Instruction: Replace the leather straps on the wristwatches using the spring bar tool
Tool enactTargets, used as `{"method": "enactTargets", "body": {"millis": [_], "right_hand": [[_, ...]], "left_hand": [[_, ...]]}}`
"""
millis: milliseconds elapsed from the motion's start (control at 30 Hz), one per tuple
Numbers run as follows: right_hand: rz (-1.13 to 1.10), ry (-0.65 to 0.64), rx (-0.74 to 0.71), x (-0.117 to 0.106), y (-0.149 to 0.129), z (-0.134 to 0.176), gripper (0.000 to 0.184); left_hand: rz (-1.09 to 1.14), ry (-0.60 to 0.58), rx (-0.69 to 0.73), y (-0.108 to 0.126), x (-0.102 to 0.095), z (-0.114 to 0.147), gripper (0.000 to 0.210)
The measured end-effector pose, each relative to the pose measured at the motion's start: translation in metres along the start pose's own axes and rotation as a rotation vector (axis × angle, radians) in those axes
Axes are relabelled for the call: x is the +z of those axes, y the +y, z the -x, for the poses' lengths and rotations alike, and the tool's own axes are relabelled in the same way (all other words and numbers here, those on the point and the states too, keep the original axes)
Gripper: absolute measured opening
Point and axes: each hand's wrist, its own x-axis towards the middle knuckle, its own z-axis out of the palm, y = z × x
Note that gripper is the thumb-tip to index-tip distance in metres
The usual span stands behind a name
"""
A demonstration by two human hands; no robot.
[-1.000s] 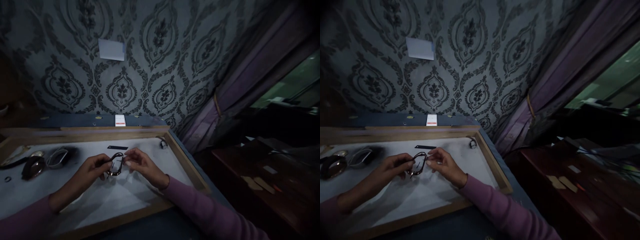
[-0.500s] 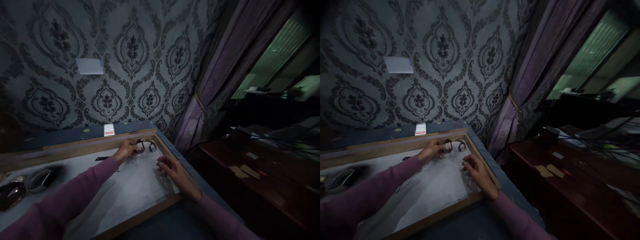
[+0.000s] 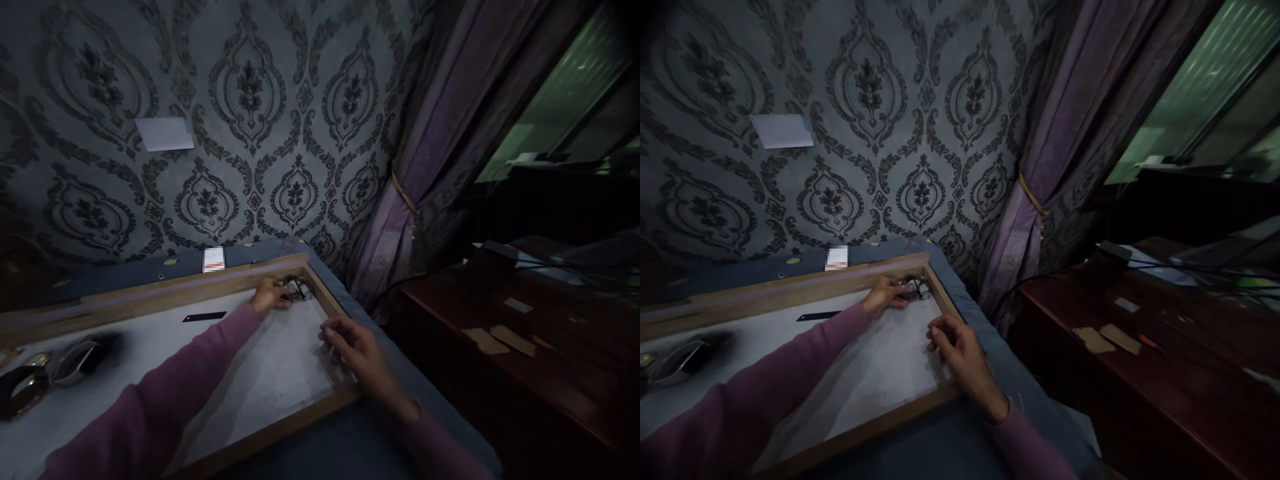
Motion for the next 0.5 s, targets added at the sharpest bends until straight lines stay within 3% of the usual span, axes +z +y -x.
{"method": "enactTargets", "body": {"millis": [333, 500], "right_hand": [[0.003, 0.004, -0.024, 0.0, 0.002, 0.001, 0.04], [0.045, 0.011, -0.014, 0.0, 0.001, 0.003, 0.036]], "left_hand": [[-0.173, 0.031, 0.099, -0.004, -0.004, 0.008, 0.033], [-0.394, 0.091, 0.331, -0.009, -0.005, 0.016, 0.016]]}}
